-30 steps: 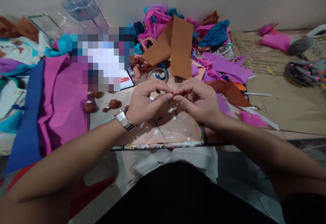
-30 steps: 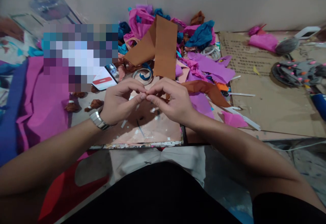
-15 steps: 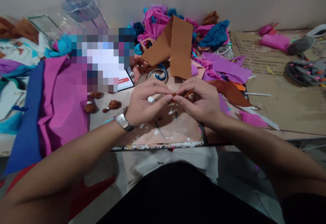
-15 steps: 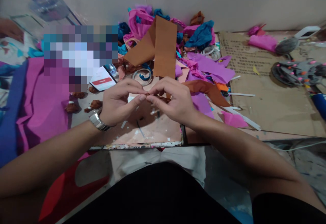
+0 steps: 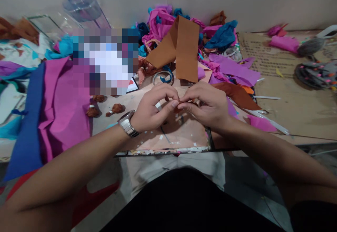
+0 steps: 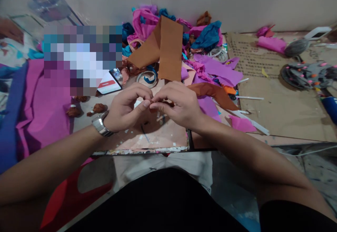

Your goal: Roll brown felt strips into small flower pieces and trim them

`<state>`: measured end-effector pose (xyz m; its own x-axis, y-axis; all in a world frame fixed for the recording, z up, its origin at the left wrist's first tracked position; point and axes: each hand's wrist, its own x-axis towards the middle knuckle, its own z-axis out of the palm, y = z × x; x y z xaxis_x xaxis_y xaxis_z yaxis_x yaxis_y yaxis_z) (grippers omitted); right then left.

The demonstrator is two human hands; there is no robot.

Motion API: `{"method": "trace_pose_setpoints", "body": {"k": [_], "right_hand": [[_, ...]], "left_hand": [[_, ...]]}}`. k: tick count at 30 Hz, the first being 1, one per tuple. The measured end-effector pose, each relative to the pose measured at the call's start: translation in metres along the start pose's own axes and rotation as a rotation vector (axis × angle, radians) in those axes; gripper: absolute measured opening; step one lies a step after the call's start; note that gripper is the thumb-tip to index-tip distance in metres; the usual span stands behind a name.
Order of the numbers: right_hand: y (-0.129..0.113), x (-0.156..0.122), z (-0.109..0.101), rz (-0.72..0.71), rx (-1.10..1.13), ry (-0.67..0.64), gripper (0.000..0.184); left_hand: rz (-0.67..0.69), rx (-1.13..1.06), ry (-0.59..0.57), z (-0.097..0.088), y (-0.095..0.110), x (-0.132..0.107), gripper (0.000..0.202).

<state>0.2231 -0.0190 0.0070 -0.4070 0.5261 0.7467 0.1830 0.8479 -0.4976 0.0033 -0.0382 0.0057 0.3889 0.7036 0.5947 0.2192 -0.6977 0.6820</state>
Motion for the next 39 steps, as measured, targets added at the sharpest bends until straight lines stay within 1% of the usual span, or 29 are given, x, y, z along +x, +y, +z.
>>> {"method": "trace_pose_setpoints", "body": {"k": [3, 12, 17, 22, 27, 30, 32, 36, 39], "right_hand": [[-0.001, 0.001, 0.000, 0.003, 0.004, -0.009, 0.026], [-0.002, 0.001, 0.000, 0.022, 0.010, 0.000, 0.025], [-0.003, 0.001, -0.002, 0.001, -0.002, -0.035, 0.017], [-0.005, 0.002, -0.002, 0.032, -0.011, -0.037, 0.009], [-0.004, 0.000, -0.002, 0.049, -0.013, -0.044, 0.017], [-0.003, 0.000, -0.001, 0.042, -0.011, -0.039, 0.014], [-0.003, 0.000, -0.002, 0.074, 0.013, -0.028, 0.011], [-0.004, 0.000, -0.003, 0.200, 0.102, 0.014, 0.011], [-0.004, 0.000, -0.004, 0.314, 0.190, 0.042, 0.016]], "left_hand": [[-0.012, -0.018, -0.016, 0.000, 0.001, 0.000, 0.012], [-0.040, -0.063, -0.028, -0.001, -0.002, -0.001, 0.015], [-0.066, -0.064, -0.016, 0.000, -0.001, -0.001, 0.020], [-0.053, -0.077, -0.024, -0.001, -0.001, -0.002, 0.017], [-0.068, -0.092, -0.043, -0.001, -0.003, -0.001, 0.018], [-0.080, -0.103, -0.051, 0.000, -0.005, -0.003, 0.018], [-0.114, -0.130, -0.043, 0.001, -0.007, -0.005, 0.018], [-0.218, -0.194, -0.013, 0.005, -0.009, -0.007, 0.035], [-0.234, -0.167, 0.018, 0.005, -0.009, -0.006, 0.028]]}}
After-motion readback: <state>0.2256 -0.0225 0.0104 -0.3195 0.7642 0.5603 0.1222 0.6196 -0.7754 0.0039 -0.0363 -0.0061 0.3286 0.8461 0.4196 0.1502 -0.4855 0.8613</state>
